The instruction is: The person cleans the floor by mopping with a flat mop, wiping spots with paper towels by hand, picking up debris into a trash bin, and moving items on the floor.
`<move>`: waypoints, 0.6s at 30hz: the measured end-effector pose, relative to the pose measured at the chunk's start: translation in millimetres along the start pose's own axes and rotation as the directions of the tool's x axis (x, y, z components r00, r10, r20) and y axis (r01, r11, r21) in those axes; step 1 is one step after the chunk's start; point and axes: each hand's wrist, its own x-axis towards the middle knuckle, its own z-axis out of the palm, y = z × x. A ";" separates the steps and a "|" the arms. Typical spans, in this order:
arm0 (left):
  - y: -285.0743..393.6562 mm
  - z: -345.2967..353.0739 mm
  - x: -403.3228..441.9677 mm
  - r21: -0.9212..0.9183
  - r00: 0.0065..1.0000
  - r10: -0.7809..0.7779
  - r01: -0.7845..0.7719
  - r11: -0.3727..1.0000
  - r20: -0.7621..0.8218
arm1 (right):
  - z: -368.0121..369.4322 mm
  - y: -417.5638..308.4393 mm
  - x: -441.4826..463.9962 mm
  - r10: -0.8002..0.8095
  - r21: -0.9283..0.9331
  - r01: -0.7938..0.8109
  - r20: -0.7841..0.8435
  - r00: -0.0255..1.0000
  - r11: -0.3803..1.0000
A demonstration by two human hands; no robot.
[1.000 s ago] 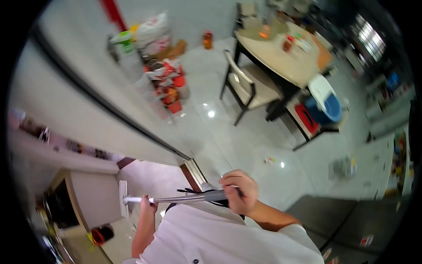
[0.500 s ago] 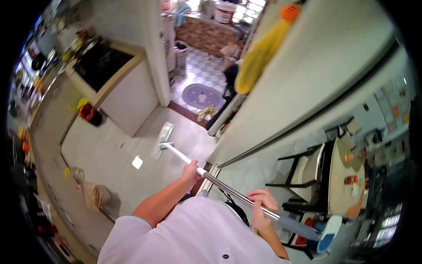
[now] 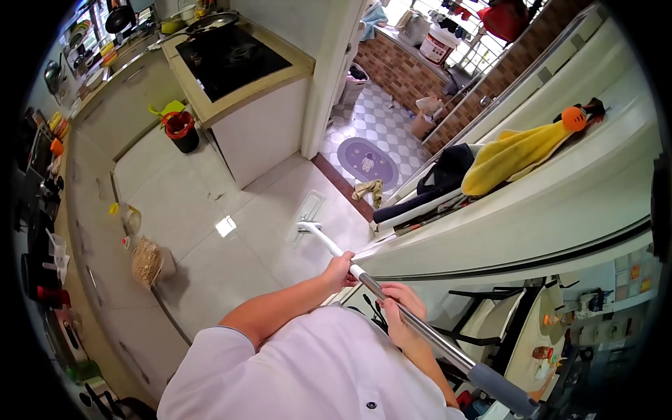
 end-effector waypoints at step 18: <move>-0.8 -21.8 79.5 -0.437 0.983 -0.125 0.053 0.898 -0.138 | -130.1 -8.9 -22.9 -0.013 0.131 0.013 0.004 1.000 0.991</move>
